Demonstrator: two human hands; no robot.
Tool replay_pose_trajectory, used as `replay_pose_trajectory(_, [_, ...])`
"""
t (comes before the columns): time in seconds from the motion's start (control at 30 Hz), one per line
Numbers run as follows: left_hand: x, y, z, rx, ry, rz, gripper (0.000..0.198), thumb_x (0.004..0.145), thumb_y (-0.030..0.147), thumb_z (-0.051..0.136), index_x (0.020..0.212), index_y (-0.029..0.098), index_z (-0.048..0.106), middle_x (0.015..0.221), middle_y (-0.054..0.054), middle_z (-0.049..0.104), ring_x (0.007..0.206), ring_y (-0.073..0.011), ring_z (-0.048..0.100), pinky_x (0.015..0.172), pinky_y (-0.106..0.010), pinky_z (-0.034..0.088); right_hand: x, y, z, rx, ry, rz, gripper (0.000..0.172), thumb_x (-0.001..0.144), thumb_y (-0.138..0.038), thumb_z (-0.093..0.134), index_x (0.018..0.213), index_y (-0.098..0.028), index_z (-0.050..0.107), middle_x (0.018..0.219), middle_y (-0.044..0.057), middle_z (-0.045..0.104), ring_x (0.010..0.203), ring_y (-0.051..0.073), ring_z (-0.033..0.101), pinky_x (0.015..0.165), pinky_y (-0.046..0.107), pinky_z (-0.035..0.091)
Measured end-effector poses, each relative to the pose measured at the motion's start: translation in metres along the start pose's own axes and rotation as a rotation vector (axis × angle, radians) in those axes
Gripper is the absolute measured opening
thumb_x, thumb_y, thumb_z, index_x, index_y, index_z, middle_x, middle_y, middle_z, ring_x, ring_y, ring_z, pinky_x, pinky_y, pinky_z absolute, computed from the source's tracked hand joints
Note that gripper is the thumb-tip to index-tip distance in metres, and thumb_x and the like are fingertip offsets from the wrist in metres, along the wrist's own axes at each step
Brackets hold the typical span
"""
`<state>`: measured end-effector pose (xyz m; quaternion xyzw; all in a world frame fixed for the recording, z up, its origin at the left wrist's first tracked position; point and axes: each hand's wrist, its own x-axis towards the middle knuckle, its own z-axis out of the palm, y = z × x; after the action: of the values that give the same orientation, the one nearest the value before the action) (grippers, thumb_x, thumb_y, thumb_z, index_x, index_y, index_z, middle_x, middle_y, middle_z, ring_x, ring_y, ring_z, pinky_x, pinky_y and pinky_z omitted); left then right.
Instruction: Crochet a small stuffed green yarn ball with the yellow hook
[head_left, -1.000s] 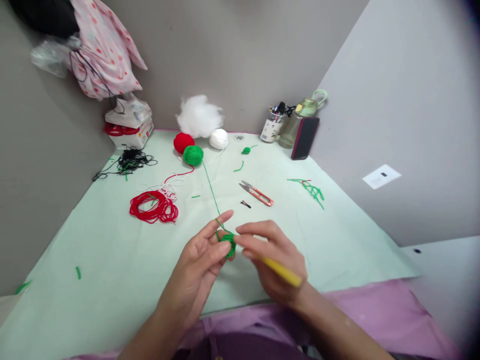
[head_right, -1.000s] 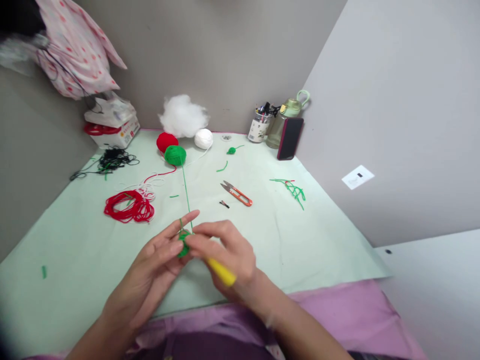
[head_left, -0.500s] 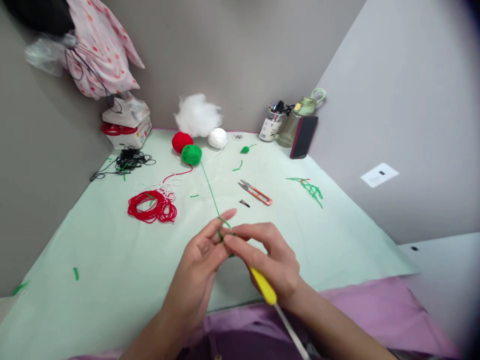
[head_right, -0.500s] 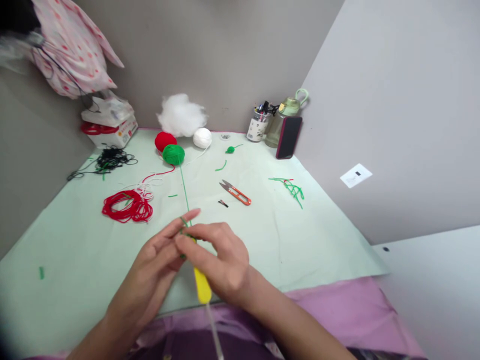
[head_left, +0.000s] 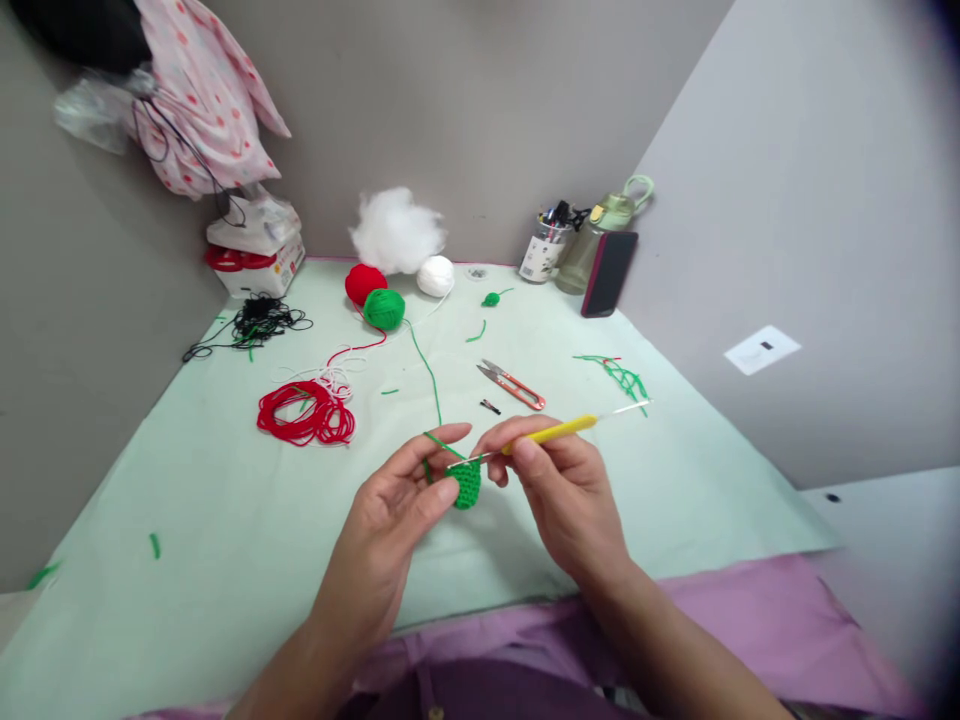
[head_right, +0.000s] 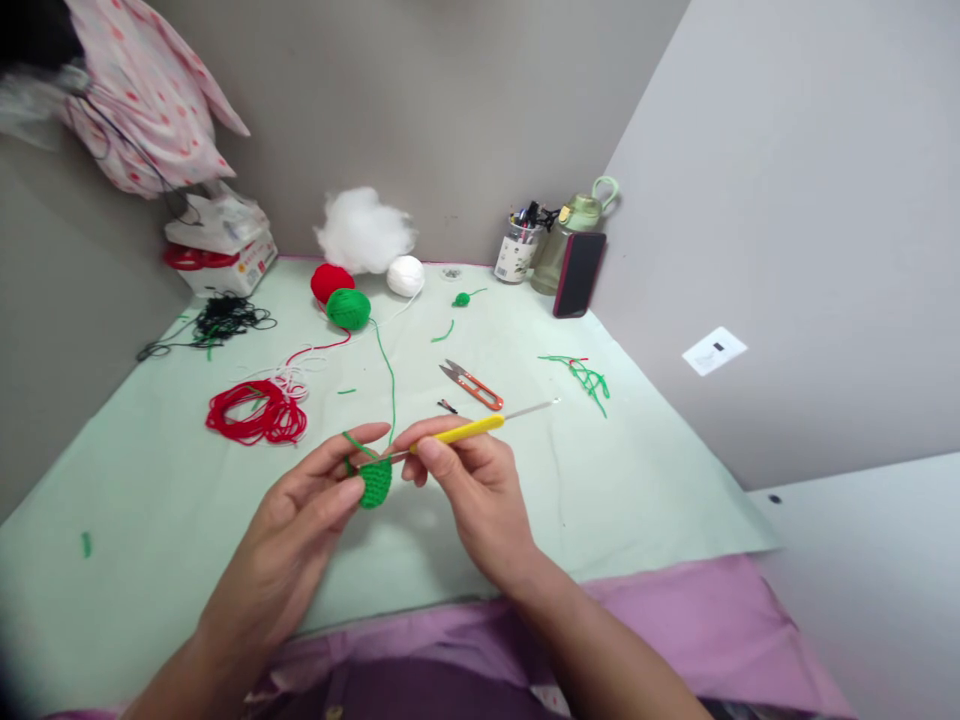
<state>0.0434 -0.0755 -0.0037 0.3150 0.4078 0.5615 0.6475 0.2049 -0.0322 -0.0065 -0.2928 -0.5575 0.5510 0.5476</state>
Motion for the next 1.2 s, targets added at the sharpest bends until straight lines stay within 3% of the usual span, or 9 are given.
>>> replay_pose_trajectory(0.1, [0.0, 0.002, -0.002, 0.027, 0.012, 0.01, 0.037, 0.085, 0.034, 0.081, 0.121, 0.026, 0.077, 0.092, -0.003, 0.064, 0.093, -0.0189, 0.058, 0.086, -0.029, 0.046, 0.001, -0.001, -0.001, 0.059, -0.012, 0.05, 0.022, 0.103, -0.036, 0.062, 0.096, -0.023, 0.078, 0.087, 0.003, 0.074, 0.071, 0.014, 0.064, 0.068, 0.029, 0.053])
replay_pose_trajectory(0.23, [-0.001, 0.005, -0.002, 0.086, 0.038, 0.059, 0.033, 0.084, 0.032, 0.082, 0.117, 0.028, 0.078, 0.089, -0.001, 0.064, 0.085, -0.0168, 0.058, 0.079, -0.027, 0.047, -0.002, -0.009, 0.0, -0.079, -0.005, -0.03, 0.023, 0.106, -0.034, 0.057, 0.098, -0.022, 0.075, 0.09, 0.005, 0.075, 0.073, 0.016, 0.067, 0.069, 0.031, 0.056])
replay_pose_trajectory(0.5, [-0.002, -0.001, 0.002, 0.247, 0.146, 0.177, 0.03, 0.083, 0.026, 0.082, 0.113, 0.026, 0.08, 0.083, 0.0, 0.063, 0.082, -0.0156, 0.057, 0.082, -0.026, 0.047, -0.01, -0.011, -0.001, -0.689, -0.19, -0.519, 0.024, 0.104, -0.017, 0.052, 0.121, -0.023, 0.069, 0.1, 0.01, 0.078, 0.089, 0.022, 0.073, 0.074, 0.036, 0.062])
replay_pose_trajectory(0.63, [-0.002, 0.0, 0.004, -0.055, 0.059, -0.025, 0.048, 0.082, 0.031, 0.085, 0.129, 0.026, 0.073, 0.081, 0.003, 0.057, 0.061, -0.0066, 0.043, 0.057, -0.018, 0.039, -0.013, -0.008, -0.003, -0.889, -0.199, -0.716, 0.032, 0.098, -0.01, 0.062, 0.125, -0.025, 0.073, 0.106, 0.011, 0.079, 0.096, 0.024, 0.074, 0.079, 0.036, 0.062])
replay_pose_trajectory(0.77, [0.001, 0.008, 0.002, -0.235, -0.031, -0.141, 0.042, 0.082, 0.027, 0.084, 0.124, 0.022, 0.077, 0.081, 0.005, 0.053, 0.05, 0.0002, 0.02, 0.048, -0.016, 0.026, -0.013, -0.01, -0.002, -0.571, -0.068, -0.502, 0.027, 0.103, -0.017, 0.058, 0.12, -0.027, 0.075, 0.099, 0.008, 0.077, 0.088, 0.021, 0.072, 0.075, 0.035, 0.06])
replay_pose_trajectory(0.83, [0.001, 0.009, 0.001, -0.215, -0.011, -0.093, 0.039, 0.082, 0.024, 0.084, 0.121, 0.024, 0.079, 0.085, 0.003, 0.056, 0.052, -0.0007, 0.027, 0.051, -0.016, 0.031, -0.01, -0.009, -0.001, -0.321, -0.002, -0.342, 0.024, 0.105, -0.021, 0.055, 0.112, -0.027, 0.077, 0.089, 0.005, 0.073, 0.077, 0.019, 0.068, 0.069, 0.035, 0.058])
replay_pose_trajectory(0.93, [-0.001, 0.006, 0.002, -0.097, -0.013, -0.044, 0.037, 0.083, 0.027, 0.083, 0.12, 0.026, 0.079, 0.086, 0.0, 0.06, 0.068, -0.0079, 0.048, 0.063, -0.019, 0.041, -0.006, -0.006, 0.002, -0.158, -0.017, -0.222, 0.02, 0.104, -0.028, 0.06, 0.101, -0.026, 0.079, 0.09, 0.006, 0.074, 0.08, 0.02, 0.066, 0.064, 0.033, 0.055])
replay_pose_trajectory(1.07, [-0.002, 0.0, 0.005, 0.006, 0.024, 0.017, 0.039, 0.083, 0.031, 0.085, 0.122, 0.03, 0.078, 0.087, 0.001, 0.063, 0.082, -0.0125, 0.057, 0.076, -0.021, 0.047, -0.009, -0.003, 0.006, -0.31, -0.03, -0.253, 0.02, 0.103, -0.022, 0.061, 0.108, -0.027, 0.079, 0.096, 0.007, 0.076, 0.083, 0.02, 0.069, 0.069, 0.033, 0.058])
replay_pose_trajectory(1.2, [0.002, -0.001, 0.007, -0.103, 0.031, -0.03, 0.047, 0.082, 0.032, 0.087, 0.128, 0.031, 0.075, 0.086, 0.002, 0.061, 0.074, -0.0084, 0.054, 0.072, -0.019, 0.047, -0.016, -0.001, 0.003, -0.64, -0.105, -0.47, 0.029, 0.099, -0.016, 0.065, 0.12, -0.032, 0.077, 0.109, 0.006, 0.077, 0.096, 0.022, 0.072, 0.081, 0.036, 0.062])
